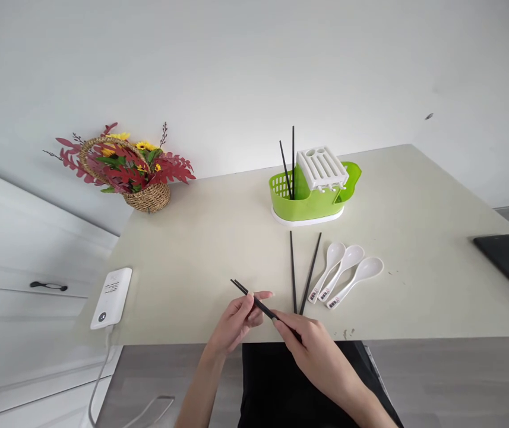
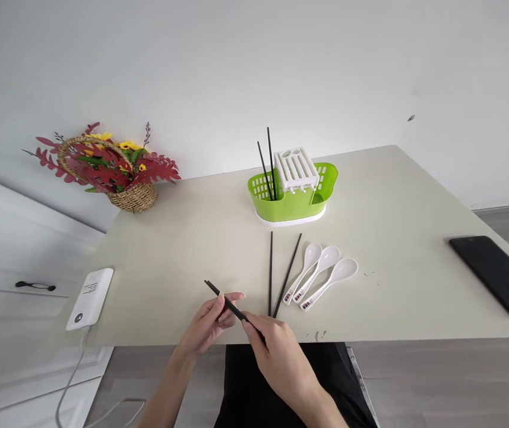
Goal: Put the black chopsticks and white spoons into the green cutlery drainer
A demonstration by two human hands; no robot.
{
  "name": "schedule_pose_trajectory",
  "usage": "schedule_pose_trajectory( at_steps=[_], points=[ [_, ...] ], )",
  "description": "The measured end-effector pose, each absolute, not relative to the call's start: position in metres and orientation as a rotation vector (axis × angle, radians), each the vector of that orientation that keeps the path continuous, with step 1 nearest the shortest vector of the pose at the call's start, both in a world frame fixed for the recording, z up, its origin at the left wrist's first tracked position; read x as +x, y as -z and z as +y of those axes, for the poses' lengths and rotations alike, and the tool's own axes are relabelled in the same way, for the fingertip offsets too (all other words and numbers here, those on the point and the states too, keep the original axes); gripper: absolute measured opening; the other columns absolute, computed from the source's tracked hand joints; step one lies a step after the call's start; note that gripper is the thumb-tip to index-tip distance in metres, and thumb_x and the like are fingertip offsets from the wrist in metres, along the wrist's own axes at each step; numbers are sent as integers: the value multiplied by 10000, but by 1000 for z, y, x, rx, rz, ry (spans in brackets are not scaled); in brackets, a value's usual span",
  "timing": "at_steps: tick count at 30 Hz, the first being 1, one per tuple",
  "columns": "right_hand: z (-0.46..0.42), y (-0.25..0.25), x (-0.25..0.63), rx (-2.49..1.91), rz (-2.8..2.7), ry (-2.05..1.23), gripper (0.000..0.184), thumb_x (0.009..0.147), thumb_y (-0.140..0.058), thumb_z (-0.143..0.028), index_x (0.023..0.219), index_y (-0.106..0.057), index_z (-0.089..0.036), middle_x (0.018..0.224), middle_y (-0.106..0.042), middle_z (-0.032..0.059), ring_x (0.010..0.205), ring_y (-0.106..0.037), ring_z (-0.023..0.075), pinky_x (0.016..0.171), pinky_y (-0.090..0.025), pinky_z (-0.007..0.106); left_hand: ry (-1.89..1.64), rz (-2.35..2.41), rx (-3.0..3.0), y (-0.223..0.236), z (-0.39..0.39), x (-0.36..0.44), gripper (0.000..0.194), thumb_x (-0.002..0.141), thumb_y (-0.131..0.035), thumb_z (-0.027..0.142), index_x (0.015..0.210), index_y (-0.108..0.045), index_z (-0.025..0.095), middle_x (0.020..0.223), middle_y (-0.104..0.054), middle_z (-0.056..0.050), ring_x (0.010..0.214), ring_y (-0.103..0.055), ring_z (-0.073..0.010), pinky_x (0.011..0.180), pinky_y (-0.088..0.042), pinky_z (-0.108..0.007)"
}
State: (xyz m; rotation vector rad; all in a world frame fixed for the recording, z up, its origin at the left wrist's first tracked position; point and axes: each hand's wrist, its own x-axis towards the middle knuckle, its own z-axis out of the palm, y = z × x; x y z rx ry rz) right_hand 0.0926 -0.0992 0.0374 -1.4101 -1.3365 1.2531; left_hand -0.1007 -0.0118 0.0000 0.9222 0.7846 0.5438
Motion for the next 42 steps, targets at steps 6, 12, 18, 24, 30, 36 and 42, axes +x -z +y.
schedule_pose_trajectory(
  at_steps=[6, 12, 18, 24, 30, 36, 42],
  points=[
    [-99, -42, 102, -1483, -1422, -1221, 422, 1072, -469, -495, 1190, -817, -286, 712, -716, 19, 588, -592, 190, 577, -446, 275, -466, 788, 994, -8, -11, -97, 634, 959, -648, 662, 1256, -766, 115, 624, -318, 72, 608, -266, -95, 653, -257, -305],
    [-98, -39, 103, -1553, -1477, -1214, 422, 1084, -445, -475, 1311, -774, -339, 753, -753, 24, 626, -667, 211, 625, -470, 288, -420, 824, 1009, -9, -9, -95, 621, 964, -648, 648, 1229, -774, 101, 635, -343, 64, 617, -296, -100, 662, -271, -312],
    [-100, -32, 103, -1546, -1433, -1120, 361, 1053, -518, -487, 1246, -797, -365, 699, -749, 40, 674, -743, 251, 640, -490, 295, -381, 810, 1033, -3, -8, -97, 593, 985, -628, 622, 1253, -767, 111, 651, -334, 59, 630, -309, -108, 653, -265, -302],
    [-104, -31, 108, -1564, -1453, -1107, 373, 1052, -515, -471, 1316, -756, -364, 805, -778, 46, 706, -744, 240, 603, -467, 282, -401, 784, 1073, -4, -6, -95, 505, 1000, -628, 580, 1122, -793, 118, 698, -388, 31, 655, -344, -114, 669, -302, -301],
    [-112, -35, 133, -1691, -1706, -1115, 385, 1087, -419, -403, 1332, -705, -320, 977, -796, 59, 784, -753, 258, 631, -464, 316, -514, 710, 998, -10, -6, -91, 413, 1042, -590, 514, 1045, -797, 157, 1206, -636, -129, 785, -525, -124, 755, -431, -310],
    [-123, -36, 169, -1730, -1742, -982, 374, 1105, -387, -426, 912, -678, -292, 775, -696, 13, 598, -613, 188, 567, -417, 300, -514, 718, 952, -6, -5, -91, 384, 1050, -596, 474, 1153, -784, 156, 1367, -698, -187, 1189, -674, -279, 1014, -519, -414],
    [-126, -37, 178, -1694, -1710, -995, 330, 1110, -405, -443, 990, -681, -306, 840, -706, 12, 649, -612, 181, 602, -453, 293, -488, 727, 905, -4, -4, -92, 423, 1030, -624, 505, 1156, -770, 129, 1166, -789, -180, 1088, -772, -316, 1039, -558, -492]
  ],
)
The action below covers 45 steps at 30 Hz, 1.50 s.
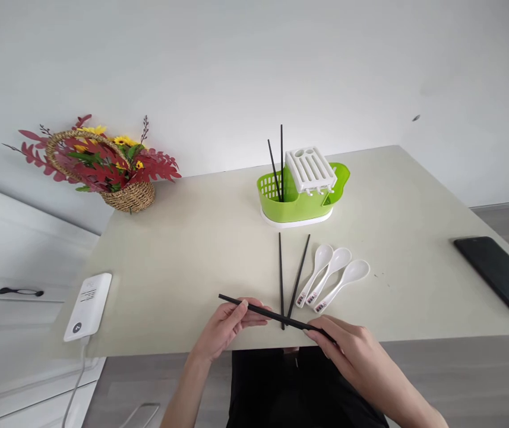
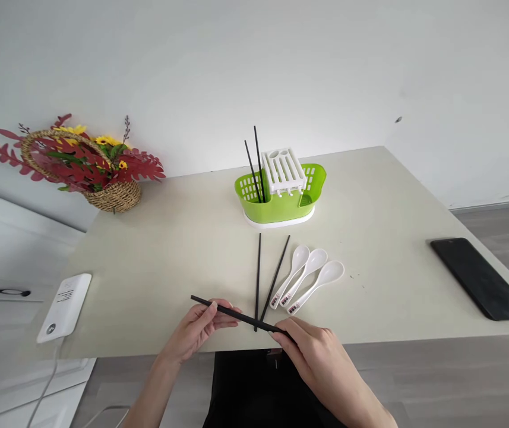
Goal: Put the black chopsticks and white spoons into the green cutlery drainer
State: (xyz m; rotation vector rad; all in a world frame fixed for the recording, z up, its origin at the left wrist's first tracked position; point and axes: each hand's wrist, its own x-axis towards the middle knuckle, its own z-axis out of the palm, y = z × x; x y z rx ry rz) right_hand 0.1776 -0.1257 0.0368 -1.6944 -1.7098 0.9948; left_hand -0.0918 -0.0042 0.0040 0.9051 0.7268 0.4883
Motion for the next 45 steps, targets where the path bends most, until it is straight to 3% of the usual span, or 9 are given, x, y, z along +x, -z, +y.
schedule_pose_trajectory(
  at_steps=[9, 16, 23, 27, 33, 40, 45],
  points=[
    [-125, -33, 200, -1712, -1545, -961, 345, 1078, -485, -510, 970, -707, -269, 829, -702, 20, 662, -608, 164, 618, -490, 255, -602, 814, 776, -1, -4, -93, 413, 996, -686, 498, 1129, -770, 115, 1176, -794, -169, 975, -806, -273, 957, -624, -410],
    [-116, 13, 254, -1964, -1238, -500, 397, 1030, -510, -570, 981, -718, -235, 761, -660, 18, 648, -619, 159, 651, -478, 261, -751, 772, 573, 7, 0, -98, 353, 950, -773, 426, 1127, -767, 120, 1156, -803, -133, 933, -806, -205, 883, -652, -291],
    [-115, 42, 267, -2034, -973, -457, 445, 1021, -513, -602, 1044, -745, -223, 642, -614, -19, 598, -586, 153, 663, -464, 253, -947, 791, 442, 12, 2, -100, 211, 953, -778, 330, 1071, -778, 155, 1147, -812, -97, 928, -804, -183, 894, -650, -276],
    [-114, 44, 266, -2060, -979, -464, 450, 1016, -510, -613, 1049, -751, -234, 639, -618, -25, 592, -580, 159, 662, -457, 261, -1146, 811, 372, 7, 13, -95, 132, 950, -779, 306, 1049, -786, 219, 1112, -822, -31, 898, -791, -144, 738, -626, -205],
    [-113, 44, 266, -2045, -995, -471, 429, 1022, -484, -607, 1013, -723, -250, 626, -613, -35, 590, -585, 162, 655, -455, 257, -1298, 847, 672, -50, 64, -89, 301, 863, -847, 470, 1023, -786, 223, 1144, -819, -60, 1154, -757, -236, 1089, -567, -378],
    [-110, 49, 265, -2025, -997, -477, 436, 1004, -478, -623, 972, -704, -253, 633, -622, -27, 591, -596, 169, 641, -461, 254, -1419, 842, 1231, -145, 124, -59, 433, 904, -767, 567, 1098, -769, 180, 1182, -804, -119, 1225, -731, -299, 1160, -521, -496],
    [-110, 52, 265, -1995, -1012, -488, 458, 1000, -470, -648, 978, -700, -252, 627, -614, -28, 575, -580, 168, 622, -462, 253, -1305, 923, 1517, -167, 158, -17, 580, 908, -705, 661, 1160, -747, 139, 1193, -795, -164, 1180, -749, -330, 1122, -549, -505]
  ],
)
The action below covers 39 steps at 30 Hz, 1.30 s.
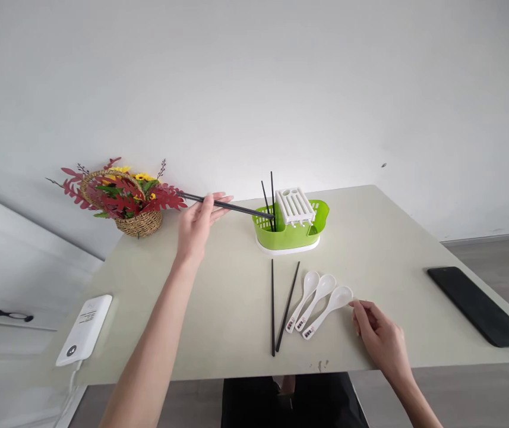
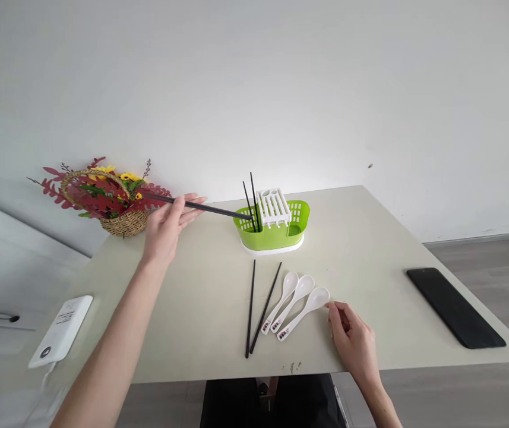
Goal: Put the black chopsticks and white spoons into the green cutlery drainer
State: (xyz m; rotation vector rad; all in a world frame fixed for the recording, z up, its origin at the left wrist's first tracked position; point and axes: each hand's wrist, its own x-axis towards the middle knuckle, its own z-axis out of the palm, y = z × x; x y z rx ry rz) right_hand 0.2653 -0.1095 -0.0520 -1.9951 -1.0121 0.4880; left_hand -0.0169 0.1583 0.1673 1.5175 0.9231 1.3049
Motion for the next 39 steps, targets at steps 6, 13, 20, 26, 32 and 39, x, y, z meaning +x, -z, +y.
schedule_pose_trajectory(
  at_steps=[6, 13, 20, 26, 32, 39],
  points=[
    [-107, 56, 268, -1969, -1022, -504, 486, 990, -470, -668, 966, -708, -245, 670, -654, -11, 573, -598, 164, 616, -483, 247, -1038, 1005, 1773, -164, 202, 27, 551, 957, -640, 642, 1066, -753, 114, 1119, -813, -169, 1012, -801, -277, 1014, -615, -411],
    [-107, 54, 265, -1905, -1017, -523, 458, 999, -473, -649, 968, -707, -256, 663, -642, -16, 571, -576, 168, 621, -473, 255, -736, 1278, 1948, -154, 226, 56, 334, 1005, -587, 426, 979, -791, 163, 1045, -835, -104, 869, -816, -231, 896, -618, -306],
    [-107, 51, 265, -1864, -1021, -540, 443, 1017, -479, -634, 938, -687, -251, 673, -625, -10, 578, -549, 170, 611, -460, 259, -521, 1329, 2015, -148, 245, 75, 285, 990, -589, 380, 974, -791, 179, 1046, -836, -87, 830, -811, -214, 801, -605, -275],
    [-106, 43, 263, -1817, -1034, -569, 443, 1033, -484, -621, 923, -688, -243, 684, -624, -2, 584, -544, 171, 602, -462, 260, -470, 1329, 2048, -145, 255, 86, 324, 1015, -540, 398, 955, -773, 181, 986, -834, -104, 800, -800, -220, 725, -590, -284],
    [-105, 41, 264, -1810, -1043, -569, 439, 1033, -486, -610, 904, -693, -245, 690, -633, 4, 597, -544, 175, 597, -461, 260, -485, 1366, 2226, -140, 260, 89, 330, 955, -629, 496, 835, -759, 217, 890, -817, -92, 787, -753, -248, 727, -519, -308],
    [-104, 39, 264, -1827, -1019, -604, 440, 1033, -487, -611, 945, -714, -245, 708, -657, 9, 589, -556, 168, 588, -470, 253, -452, 1319, 2530, -131, 275, 88, 489, 1004, -486, 587, 901, -759, 195, 900, -776, -113, 766, -680, -253, 715, -457, -327]
  ],
)
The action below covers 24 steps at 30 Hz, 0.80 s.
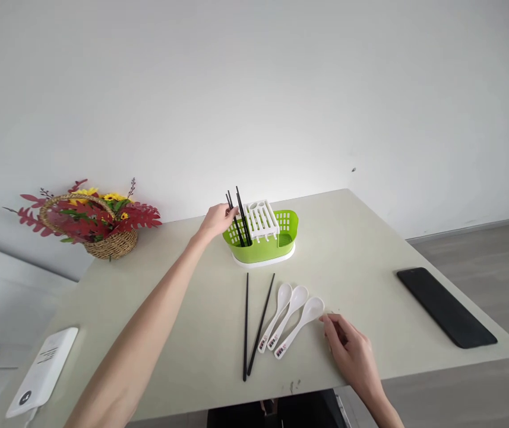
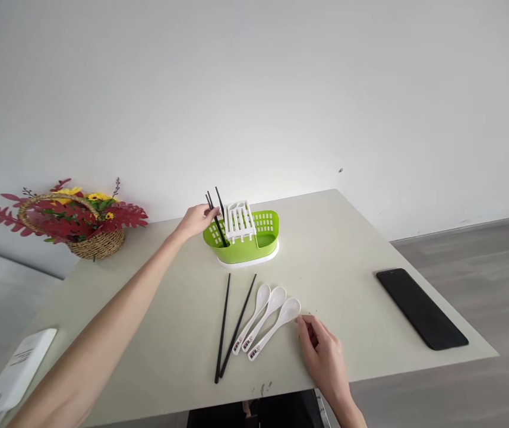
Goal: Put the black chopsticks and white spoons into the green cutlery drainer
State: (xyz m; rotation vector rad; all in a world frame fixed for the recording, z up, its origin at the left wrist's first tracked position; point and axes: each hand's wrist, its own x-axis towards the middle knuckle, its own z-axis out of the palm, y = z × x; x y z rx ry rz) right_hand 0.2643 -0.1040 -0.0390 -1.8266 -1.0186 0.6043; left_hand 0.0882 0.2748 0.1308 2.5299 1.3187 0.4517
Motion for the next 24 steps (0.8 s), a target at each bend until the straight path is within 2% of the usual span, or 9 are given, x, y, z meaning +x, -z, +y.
schedule_pose_trajectory(
  at_steps=[4, 10, 13, 16, 20, 24],
  points=[
    [-103, 37, 264, -1836, -1007, -591, 451, 1025, -499, -622, 910, -716, -244, 678, -635, 9, 570, -544, 165, 566, -472, 251, -494, 1228, 2590, -120, 284, 85, 541, 995, -481, 643, 899, -731, 173, 992, -750, -140, 888, -678, -261, 787, -495, -332],
    [-102, 37, 263, -1882, -988, -587, 449, 1019, -505, -633, 909, -712, -250, 655, -595, 2, 562, -508, 167, 550, -462, 249, -589, 1107, 2400, -108, 281, 80, 503, 1014, -478, 622, 1045, -725, 184, 1128, -767, -119, 1005, -700, -251, 844, -535, -314],
    [-100, 37, 262, -1904, -977, -575, 450, 1016, -506, -636, 902, -710, -251, 644, -586, 0, 555, -507, 168, 546, -459, 250, -648, 1132, 2264, -101, 271, 71, 515, 1037, -444, 627, 1159, -717, 208, 1268, -751, -110, 1149, -684, -259, 954, -519, -326],
    [-99, 36, 262, -1911, -967, -572, 456, 1011, -509, -644, 893, -711, -252, 638, -592, 1, 546, -509, 167, 540, -460, 252, -857, 1172, 2051, -82, 253, 49, 533, 1057, -405, 629, 1241, -686, 215, 1362, -711, -118, 1274, -643, -249, 1067, -480, -345],
    [-100, 37, 260, -1932, -936, -565, 456, 1008, -515, -649, 902, -711, -252, 657, -621, -1, 555, -530, 161, 564, -460, 250, -1155, 1309, 1749, -43, 211, 12, 532, 1034, -439, 657, 1120, -680, 190, 1248, -730, -140, 1220, -663, -246, 1051, -494, -350],
    [-101, 40, 260, -1950, -921, -561, 455, 1014, -501, -650, 922, -701, -253, 665, -619, -6, 567, -538, 163, 581, -452, 257, -1043, 1393, 1664, -15, 152, -12, 484, 997, -512, 679, 973, -666, 221, 1049, -739, -90, 1016, -688, -231, 944, -523, -328]
  ],
)
